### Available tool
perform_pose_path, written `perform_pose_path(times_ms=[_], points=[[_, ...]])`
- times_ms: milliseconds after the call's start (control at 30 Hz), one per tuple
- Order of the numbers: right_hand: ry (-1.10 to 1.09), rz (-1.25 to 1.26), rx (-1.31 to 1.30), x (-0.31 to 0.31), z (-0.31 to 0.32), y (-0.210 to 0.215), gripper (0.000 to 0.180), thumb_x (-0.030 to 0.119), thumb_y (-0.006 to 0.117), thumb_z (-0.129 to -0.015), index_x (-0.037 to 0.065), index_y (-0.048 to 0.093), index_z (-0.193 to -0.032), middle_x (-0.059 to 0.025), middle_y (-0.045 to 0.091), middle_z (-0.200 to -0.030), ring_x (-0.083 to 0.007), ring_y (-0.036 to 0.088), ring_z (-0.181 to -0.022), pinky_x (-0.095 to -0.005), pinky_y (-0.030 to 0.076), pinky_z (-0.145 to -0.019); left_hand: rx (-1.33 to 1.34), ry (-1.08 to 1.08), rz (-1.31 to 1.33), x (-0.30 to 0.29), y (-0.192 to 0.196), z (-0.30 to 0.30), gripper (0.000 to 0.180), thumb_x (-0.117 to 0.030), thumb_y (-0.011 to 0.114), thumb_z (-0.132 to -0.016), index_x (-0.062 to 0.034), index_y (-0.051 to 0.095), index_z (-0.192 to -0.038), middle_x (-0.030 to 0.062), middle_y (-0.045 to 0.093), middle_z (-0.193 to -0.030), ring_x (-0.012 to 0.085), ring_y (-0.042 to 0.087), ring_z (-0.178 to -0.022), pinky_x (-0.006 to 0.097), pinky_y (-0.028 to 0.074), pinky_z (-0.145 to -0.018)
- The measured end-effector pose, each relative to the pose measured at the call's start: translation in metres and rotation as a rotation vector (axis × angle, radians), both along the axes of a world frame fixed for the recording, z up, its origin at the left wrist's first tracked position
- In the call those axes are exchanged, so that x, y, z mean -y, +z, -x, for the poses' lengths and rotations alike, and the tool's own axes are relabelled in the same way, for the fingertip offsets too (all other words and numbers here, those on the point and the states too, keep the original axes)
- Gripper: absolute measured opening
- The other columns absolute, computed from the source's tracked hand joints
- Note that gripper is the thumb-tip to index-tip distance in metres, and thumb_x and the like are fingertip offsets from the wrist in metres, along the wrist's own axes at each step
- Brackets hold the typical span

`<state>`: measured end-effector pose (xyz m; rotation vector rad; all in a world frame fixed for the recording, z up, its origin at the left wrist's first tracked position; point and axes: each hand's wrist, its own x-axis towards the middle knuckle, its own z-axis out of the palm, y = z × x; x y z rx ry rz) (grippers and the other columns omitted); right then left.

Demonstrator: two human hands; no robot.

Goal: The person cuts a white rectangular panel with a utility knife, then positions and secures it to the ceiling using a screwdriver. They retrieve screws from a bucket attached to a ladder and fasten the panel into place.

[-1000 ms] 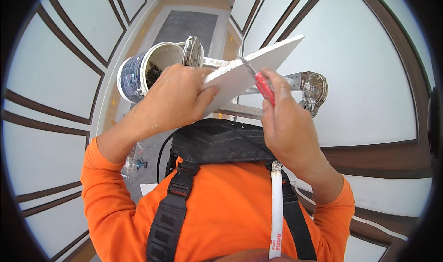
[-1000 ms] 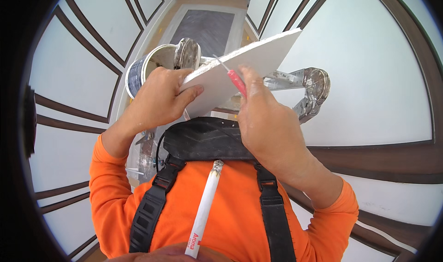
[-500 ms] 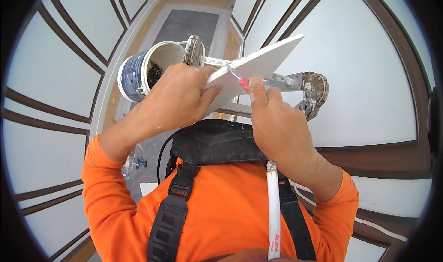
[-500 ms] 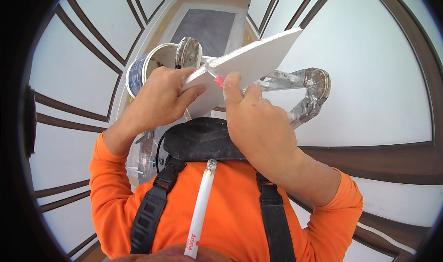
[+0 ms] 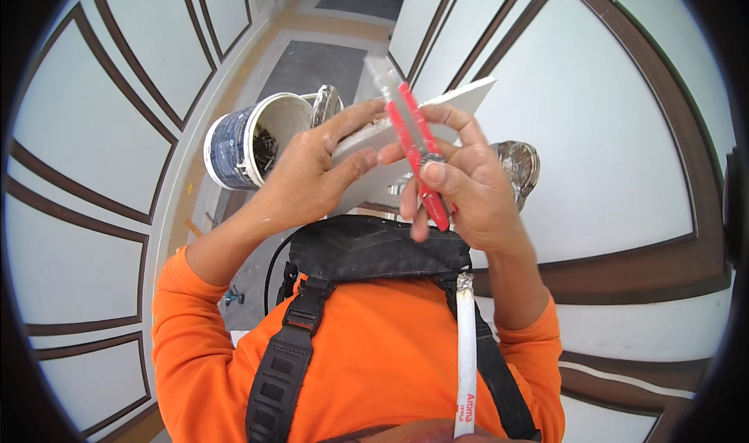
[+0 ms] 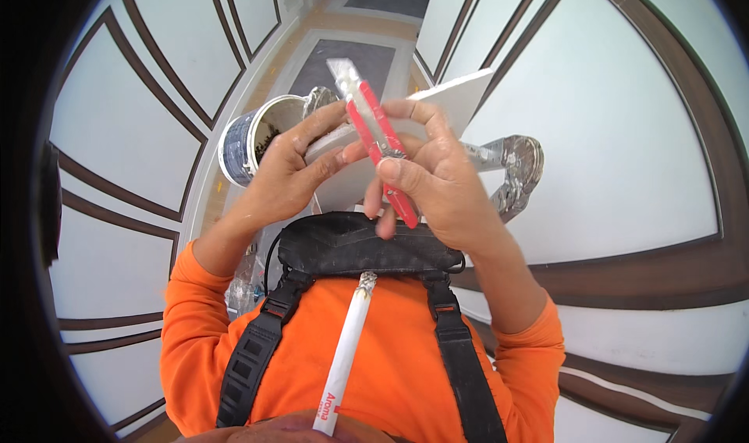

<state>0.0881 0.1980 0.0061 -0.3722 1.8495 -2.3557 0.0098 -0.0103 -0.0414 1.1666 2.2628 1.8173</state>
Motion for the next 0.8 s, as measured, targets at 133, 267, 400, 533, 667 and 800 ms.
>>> perform_pose_path(times_ms=[133, 267, 400, 533, 667, 800], points=[[-0.014, 0.014, -0.014, 0.002, 0.014, -0.023, 0.035, 0.021, 0.06, -0.106, 0.007, 0.039, -0.13, -0.0172, 0.065, -0.103, -0.0094, 0.052, -0.051, -0.0209, 0.037, -0.039, 0.199, -0.173, -0.161, 0.0, -0.014, 0.006, 0.052, -0.025, 0.061, -0.103, -0.0003, 0.053, -0.147, 0.0169, 0.062, -0.14, 0.0225, 0.06, -0.128, 0.036, 0.046, -0.108], [0.072, -0.083, 0.042, -0.005, 0.018, -0.024, 0.025, 0.013, 0.059, -0.104, 0.008, 0.043, -0.123, -0.0158, 0.062, -0.103, -0.0072, 0.05, -0.052, -0.0199, 0.038, -0.041, 0.609, -0.337, -0.339, 0.0, -0.012, 0.001, 0.051, -0.032, 0.058, -0.107, 0.0, 0.055, -0.147, 0.011, 0.063, -0.136, 0.0193, 0.055, -0.13, 0.036, 0.04, -0.113], [0.124, -0.039, -0.034, -0.003, 0.018, -0.028, 0.024, 0.007, 0.06, -0.101, 0.007, 0.045, -0.12, -0.0182, 0.062, -0.109, -0.0086, 0.051, -0.053, -0.0203, 0.04, -0.042, 0.595, -0.285, -0.386, -0.002, -0.013, 0.004, 0.052, -0.036, 0.061, -0.106, -0.0025, 0.057, -0.145, 0.0087, 0.065, -0.13, 0.0185, 0.056, -0.127, 0.036, 0.038, -0.115], [0.109, -0.039, -0.051, 0.002, 0.018, -0.031, 0.024, 0.005, 0.061, -0.101, 0.005, 0.047, -0.12, -0.0207, 0.063, -0.113, -0.0106, 0.053, -0.053, -0.0212, 0.042, -0.043, 0.573, -0.256, -0.429, -0.003, -0.017, 0.006, 0.052, -0.036, 0.06, -0.106, -0.0024, 0.055, -0.145, 0.0159, 0.055, -0.149, 0.0219, 0.052, -0.135, 0.04, 0.041, -0.114], [0.038, -0.192, -0.066, -0.01, 0.017, -0.047, 0.024, 0.006, 0.062, -0.101, 0.004, 0.05, -0.122, -0.0204, 0.066, -0.11, -0.0117, 0.057, -0.055, -0.022, 0.043, -0.043, 0.557, -0.286, -0.405, 0.001, -0.021, 0.008, 0.042, -0.036, 0.058, -0.106, -0.0059, 0.059, -0.136, 0.0169, 0.053, -0.151, 0.0218, 0.053, -0.133, 0.04, 0.041, -0.113], [0.003, -0.186, -0.109, -0.003, 0.017, -0.048, 0.02, 0.004, 0.065, -0.099, 0.002, 0.058, -0.119, -0.0147, 0.07, -0.096, -0.0106, 0.06, -0.057, -0.0218, 0.043, -0.045, 0.557, -0.257, -0.445, -0.002, -0.019, 0.002, 0.035, -0.034, 0.056, -0.108, -0.008, 0.061, -0.13, 0.017, 0.053, -0.15, 0.0208, 0.056, -0.127, 0.038, 0.044, -0.109]])
